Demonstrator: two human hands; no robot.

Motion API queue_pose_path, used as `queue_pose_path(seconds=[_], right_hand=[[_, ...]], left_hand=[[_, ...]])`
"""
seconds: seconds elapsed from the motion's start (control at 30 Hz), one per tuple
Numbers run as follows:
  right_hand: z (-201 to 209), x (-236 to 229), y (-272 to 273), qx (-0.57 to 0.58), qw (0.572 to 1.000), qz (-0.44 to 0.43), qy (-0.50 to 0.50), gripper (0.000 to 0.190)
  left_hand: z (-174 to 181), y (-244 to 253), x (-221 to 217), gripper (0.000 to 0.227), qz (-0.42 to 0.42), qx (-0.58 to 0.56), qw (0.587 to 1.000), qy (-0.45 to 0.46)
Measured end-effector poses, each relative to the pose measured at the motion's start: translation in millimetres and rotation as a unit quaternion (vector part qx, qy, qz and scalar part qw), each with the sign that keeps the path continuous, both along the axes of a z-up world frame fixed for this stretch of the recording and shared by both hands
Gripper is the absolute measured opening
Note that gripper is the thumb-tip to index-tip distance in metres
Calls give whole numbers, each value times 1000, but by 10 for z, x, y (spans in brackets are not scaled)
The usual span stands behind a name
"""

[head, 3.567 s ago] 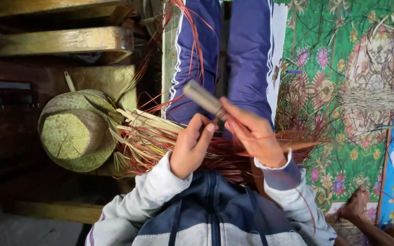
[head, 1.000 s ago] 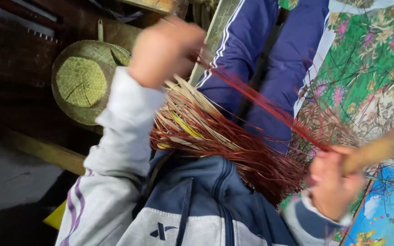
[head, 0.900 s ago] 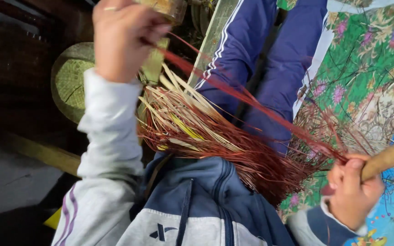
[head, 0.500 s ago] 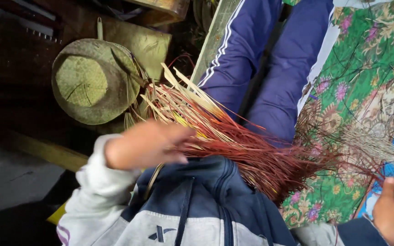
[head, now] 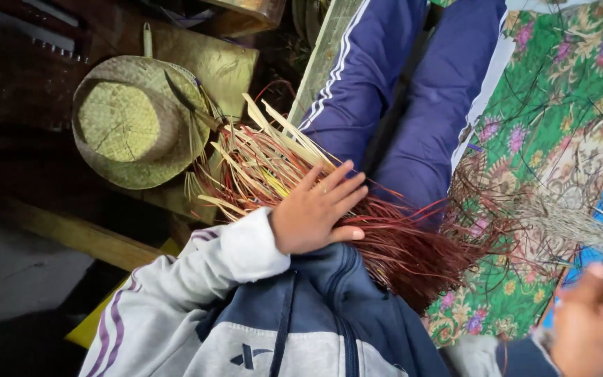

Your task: Weaving straw strands into a product using a wooden stick to assist the process.

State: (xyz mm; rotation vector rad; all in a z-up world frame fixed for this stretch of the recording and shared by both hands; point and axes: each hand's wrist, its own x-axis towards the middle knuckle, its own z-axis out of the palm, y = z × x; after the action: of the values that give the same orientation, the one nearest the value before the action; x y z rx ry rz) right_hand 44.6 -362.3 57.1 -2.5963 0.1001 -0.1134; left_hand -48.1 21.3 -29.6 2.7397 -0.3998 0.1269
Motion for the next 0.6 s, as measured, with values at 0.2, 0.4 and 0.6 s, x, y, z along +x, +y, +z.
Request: queue_pose_path(seconds=[0.2, 0.4, 0.6], right_hand=[[179, 365, 1388, 76, 928, 363, 20, 26], [-585, 378, 2465, -40, 881, 409, 233, 27], [-901, 282, 2707, -34, 855, 428, 292, 29]], left_hand=[[111, -69, -304, 71, 41, 5, 997, 59], [150, -96, -420, 68, 32, -35, 976, 215], [210, -83, -440, 65, 38, -31, 967, 250]])
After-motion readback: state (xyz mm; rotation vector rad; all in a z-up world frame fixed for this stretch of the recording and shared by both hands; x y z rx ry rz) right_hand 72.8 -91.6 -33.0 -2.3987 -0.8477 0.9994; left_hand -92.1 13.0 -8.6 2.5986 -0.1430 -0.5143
